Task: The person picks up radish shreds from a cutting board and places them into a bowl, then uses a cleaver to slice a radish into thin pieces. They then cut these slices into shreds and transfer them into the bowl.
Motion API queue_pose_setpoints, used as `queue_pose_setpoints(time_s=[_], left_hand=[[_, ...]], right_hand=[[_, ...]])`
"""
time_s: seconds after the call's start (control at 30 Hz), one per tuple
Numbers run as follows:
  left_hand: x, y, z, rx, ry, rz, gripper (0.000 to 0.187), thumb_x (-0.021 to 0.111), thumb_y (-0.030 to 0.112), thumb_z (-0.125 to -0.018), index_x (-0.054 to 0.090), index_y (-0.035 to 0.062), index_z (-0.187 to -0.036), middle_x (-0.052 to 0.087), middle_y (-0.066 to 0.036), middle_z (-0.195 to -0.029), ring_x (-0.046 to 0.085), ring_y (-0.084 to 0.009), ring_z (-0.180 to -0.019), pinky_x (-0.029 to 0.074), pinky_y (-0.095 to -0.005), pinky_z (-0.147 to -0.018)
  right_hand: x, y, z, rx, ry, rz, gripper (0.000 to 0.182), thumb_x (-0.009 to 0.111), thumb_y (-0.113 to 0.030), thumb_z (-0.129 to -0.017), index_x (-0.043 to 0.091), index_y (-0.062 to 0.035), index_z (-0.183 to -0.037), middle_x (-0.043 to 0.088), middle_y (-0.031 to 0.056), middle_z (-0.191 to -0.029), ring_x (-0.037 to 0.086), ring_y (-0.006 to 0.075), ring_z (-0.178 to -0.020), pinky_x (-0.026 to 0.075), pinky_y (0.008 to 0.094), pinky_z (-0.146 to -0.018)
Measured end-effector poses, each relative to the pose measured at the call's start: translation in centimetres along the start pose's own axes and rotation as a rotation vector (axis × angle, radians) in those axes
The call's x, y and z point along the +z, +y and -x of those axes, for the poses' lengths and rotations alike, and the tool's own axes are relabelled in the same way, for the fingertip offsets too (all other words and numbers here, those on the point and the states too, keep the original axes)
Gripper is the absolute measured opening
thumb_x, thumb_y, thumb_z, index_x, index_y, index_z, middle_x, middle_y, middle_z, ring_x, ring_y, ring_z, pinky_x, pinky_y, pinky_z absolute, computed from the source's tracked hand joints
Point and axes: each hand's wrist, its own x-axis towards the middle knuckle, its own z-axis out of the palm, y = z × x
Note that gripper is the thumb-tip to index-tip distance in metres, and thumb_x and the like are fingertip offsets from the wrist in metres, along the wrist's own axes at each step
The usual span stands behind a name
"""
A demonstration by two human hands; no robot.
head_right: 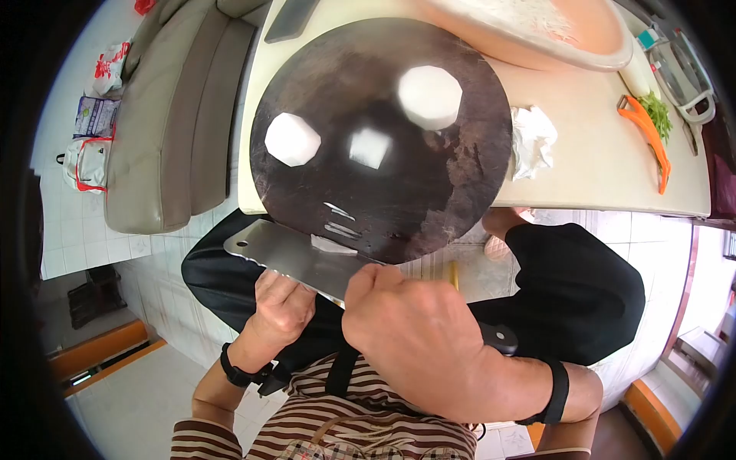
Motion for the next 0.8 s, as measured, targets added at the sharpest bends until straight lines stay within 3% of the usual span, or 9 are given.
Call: queue_pose_setpoints(time_s=[0.1, 0.2, 0.43, 0.63, 0.8], left_hand=[[-0.2, 0.3, -0.8, -0.026, -0.009, 0.01, 0.022, 0.073, -0.003, -0.068, 0.069, -0.0092, -0.089, 0.065, -0.014, -0.095, 0.063, -0.0276, -0.087, 0.055, -0.0362, -0.069], [-0.4, 0.2, -1.4, -0.011, -0.009, 0.024, 0.027, 0.072, -0.002, -0.07, 0.069, -0.0087, -0.096, 0.064, -0.013, -0.101, 0.063, -0.0279, -0.093, 0.056, -0.0364, -0.075], [0.3, 0.5, -1.0, -0.023, 0.023, -0.016, 0.031, 0.07, -0.001, -0.071, 0.069, -0.0072, -0.101, 0.064, -0.013, -0.105, 0.062, -0.0276, -0.096, 0.056, -0.0365, -0.078], [0.4, 1.1, -0.6, -0.069, 0.049, -0.07, 0.032, 0.071, 0.001, -0.068, 0.071, -0.0068, -0.1, 0.063, -0.012, -0.102, 0.062, -0.0268, -0.096, 0.054, -0.0368, -0.08], [0.6, 1.2, 0.4, -0.087, 0.046, -0.037, 0.029, 0.072, 0.001, -0.067, 0.071, -0.0081, -0.095, 0.064, -0.014, -0.095, 0.061, -0.0286, -0.092, 0.053, -0.0386, -0.075]], right_hand=[[0.3, 0.7, -0.2, 0.0, 0.028, -0.101, 0.015, 0.064, -0.003, -0.068, 0.059, 0.0022, -0.081, 0.061, 0.013, -0.066, 0.065, 0.0249, -0.054, 0.05, 0.035, -0.046], [0.3, 2.0, 0.3, 0.051, 0.053, -0.248, 0.011, 0.062, -0.001, -0.07, 0.054, 0.0007, -0.077, 0.061, 0.0166, -0.069, 0.065, 0.0336, -0.058, 0.052, 0.0401, -0.052], [0.1, 3.1, 1.2, 0.091, 0.136, -0.216, 0.011, 0.061, 0.001, -0.07, 0.053, 0.0002, -0.078, 0.062, 0.0171, -0.069, 0.064, 0.0351, -0.058, 0.05, 0.0428, -0.051], [-0.1, 2.4, 1.8, 0.045, 0.097, -0.286, 0.012, 0.06, 0.002, -0.07, 0.052, 0.0013, -0.079, 0.06, 0.0179, -0.067, 0.061, 0.0357, -0.057, 0.047, 0.0443, -0.051], [-1.1, 2.1, 2.0, 0.005, -0.002, -0.277, 0.016, 0.061, 0.001, -0.07, 0.053, 0.0037, -0.084, 0.057, 0.016, -0.067, 0.061, 0.0338, -0.056, 0.047, 0.0407, -0.05]])
